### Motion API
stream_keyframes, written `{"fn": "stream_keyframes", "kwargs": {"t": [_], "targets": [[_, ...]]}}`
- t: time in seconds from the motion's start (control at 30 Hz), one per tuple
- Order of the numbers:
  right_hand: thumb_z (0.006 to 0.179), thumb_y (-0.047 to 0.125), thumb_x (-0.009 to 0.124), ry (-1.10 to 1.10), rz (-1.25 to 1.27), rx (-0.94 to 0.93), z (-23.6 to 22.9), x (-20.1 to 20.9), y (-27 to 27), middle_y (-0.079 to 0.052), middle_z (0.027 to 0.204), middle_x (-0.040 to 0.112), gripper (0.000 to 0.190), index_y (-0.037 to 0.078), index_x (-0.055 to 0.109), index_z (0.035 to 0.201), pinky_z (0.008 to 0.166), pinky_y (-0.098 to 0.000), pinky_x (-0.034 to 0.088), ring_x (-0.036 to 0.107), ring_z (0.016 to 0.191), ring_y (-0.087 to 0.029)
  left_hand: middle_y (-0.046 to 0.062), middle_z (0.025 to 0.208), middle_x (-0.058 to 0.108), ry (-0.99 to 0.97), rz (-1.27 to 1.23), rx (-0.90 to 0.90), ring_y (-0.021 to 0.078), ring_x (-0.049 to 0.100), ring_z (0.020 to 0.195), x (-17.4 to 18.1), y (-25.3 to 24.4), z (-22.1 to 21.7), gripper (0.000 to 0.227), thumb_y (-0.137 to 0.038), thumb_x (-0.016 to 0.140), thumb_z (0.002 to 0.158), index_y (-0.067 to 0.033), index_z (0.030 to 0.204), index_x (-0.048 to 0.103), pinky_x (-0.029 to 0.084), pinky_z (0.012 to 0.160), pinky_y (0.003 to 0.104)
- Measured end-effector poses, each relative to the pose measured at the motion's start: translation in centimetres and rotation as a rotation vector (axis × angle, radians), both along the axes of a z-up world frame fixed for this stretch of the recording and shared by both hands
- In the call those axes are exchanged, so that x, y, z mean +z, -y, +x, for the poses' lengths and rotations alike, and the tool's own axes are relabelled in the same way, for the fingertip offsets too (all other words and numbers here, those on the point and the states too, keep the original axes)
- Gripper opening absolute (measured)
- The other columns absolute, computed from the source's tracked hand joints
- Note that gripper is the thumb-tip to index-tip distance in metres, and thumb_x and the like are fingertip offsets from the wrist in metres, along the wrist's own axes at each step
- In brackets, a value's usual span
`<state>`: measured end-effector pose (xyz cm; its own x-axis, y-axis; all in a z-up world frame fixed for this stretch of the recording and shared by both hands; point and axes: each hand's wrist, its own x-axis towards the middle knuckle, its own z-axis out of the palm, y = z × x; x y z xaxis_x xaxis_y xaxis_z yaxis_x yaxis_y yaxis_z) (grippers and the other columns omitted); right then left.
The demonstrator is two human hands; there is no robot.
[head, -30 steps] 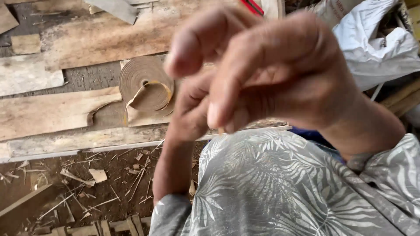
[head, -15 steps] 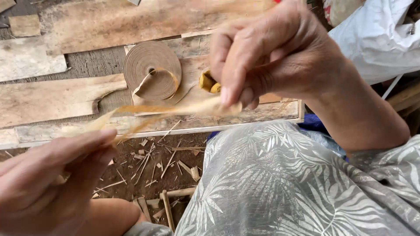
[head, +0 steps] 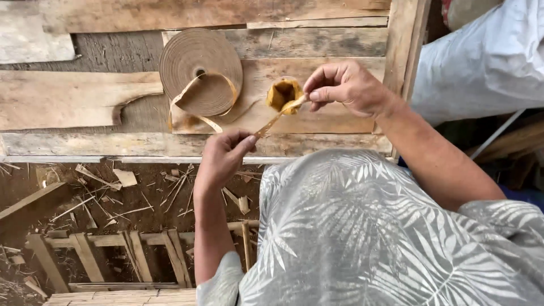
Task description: Applying thin strips of finishing material to the edges of a wooden wall or structure using a utility knife and adhesive.
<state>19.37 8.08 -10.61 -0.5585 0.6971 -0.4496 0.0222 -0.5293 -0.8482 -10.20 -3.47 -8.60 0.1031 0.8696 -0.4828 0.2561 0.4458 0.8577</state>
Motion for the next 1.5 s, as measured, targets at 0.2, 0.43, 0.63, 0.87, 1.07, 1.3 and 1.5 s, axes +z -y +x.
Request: {"fn": "stream_keyframes", "kwargs": {"t": [0.2, 0.43, 0.63, 0.87, 1.07, 1.3, 1.5], "targets": [[0.088, -0.008, 0.075, 0.097, 0.06, 0.029, -0.8, -1.2, -1.2, -0.015, 0.081, 0.072, 0.016, -0.005, 0.071, 0.103, 0.075, -0.0311, 0.065, 0.077, 0.076, -0.021, 0.015, 0.083, 0.079, -0.199, 0.092, -0.02, 0.0236, 0.072, 0.067, 1.4, 1.3, -2.5, 0.018, -0.015, 0.075, 0.095, -0.0036, 0.107, 0.081, 0.051, 0.063, 0.035], [0.087, -0.009, 0.075, 0.146, 0.125, 0.154, -2.3, -0.1, -0.7, -0.014, 0.08, 0.075, 0.016, -0.002, 0.076, 0.102, 0.078, -0.0271, 0.061, 0.073, 0.077, -0.014, 0.008, 0.09, 0.08, -0.97, 0.225, -0.195, 0.0136, 0.069, 0.061, 3.8, 6.6, -3.8, 0.019, -0.025, 0.066, 0.104, -0.0206, 0.117, 0.08, 0.047, 0.054, 0.023], [0.087, -0.008, 0.076, 0.141, 0.085, 0.194, -2.4, -1.7, 0.2, -0.014, 0.082, 0.077, 0.017, -0.002, 0.077, 0.103, 0.08, -0.0252, 0.059, 0.072, 0.079, -0.012, 0.007, 0.113, 0.079, -0.888, -0.098, -0.285, 0.0239, 0.076, 0.093, 4.6, 9.0, -4.3, 0.035, -0.033, 0.066, 0.098, -0.0282, 0.132, 0.071, 0.057, 0.072, 0.036], [0.087, -0.003, 0.074, 0.431, 0.312, 0.269, -2.8, -6.1, -0.8, -0.01, 0.08, 0.073, 0.015, 0.002, 0.076, 0.101, 0.074, -0.029, 0.057, 0.068, 0.076, -0.014, 0.021, 0.143, 0.062, -0.639, -0.046, -0.318, 0.0389, 0.055, 0.136, -2.1, 5.7, -0.7, 0.073, -0.054, 0.061, 0.097, -0.0086, 0.153, 0.05, 0.034, 0.114, 0.057], [0.089, 0.031, 0.075, 0.947, 0.703, 0.439, -3.5, -13.6, -1.2, -0.001, 0.08, 0.074, 0.008, 0.027, 0.073, 0.097, 0.076, -0.0406, 0.056, 0.075, 0.085, -0.026, 0.019, 0.145, 0.06, -0.588, 0.236, -0.011, 0.041, 0.055, 0.134, -9.4, -4.0, 6.3, 0.069, -0.031, 0.073, 0.096, -0.0124, 0.155, 0.043, 0.041, 0.111, 0.062], [0.087, 0.025, 0.07, 1.136, 1.084, 0.504, -5.0, -17.3, -0.2, 0.003, 0.067, 0.069, 0.011, 0.024, 0.06, 0.091, 0.06, -0.0337, 0.057, 0.074, 0.067, -0.018, -0.002, 0.144, 0.059, -0.695, -0.019, -0.263, 0.0302, 0.056, 0.131, -17.1, -8.5, 9.0, 0.084, -0.029, 0.077, 0.085, -0.0228, 0.157, 0.034, 0.044, 0.107, 0.056], [0.083, 0.017, 0.064, 1.222, 1.18, 0.448, -5.9, -17.7, 0.4, 0.0, 0.061, 0.068, 0.018, 0.021, 0.051, 0.095, 0.054, -0.04, 0.054, 0.073, 0.059, -0.023, -0.007, 0.138, 0.063, -0.736, -0.067, -0.304, 0.0273, 0.06, 0.124, -18.4, -9.5, 9.3, 0.087, -0.027, 0.078, 0.081, -0.0258, 0.157, 0.035, 0.046, 0.099, 0.052]]}}
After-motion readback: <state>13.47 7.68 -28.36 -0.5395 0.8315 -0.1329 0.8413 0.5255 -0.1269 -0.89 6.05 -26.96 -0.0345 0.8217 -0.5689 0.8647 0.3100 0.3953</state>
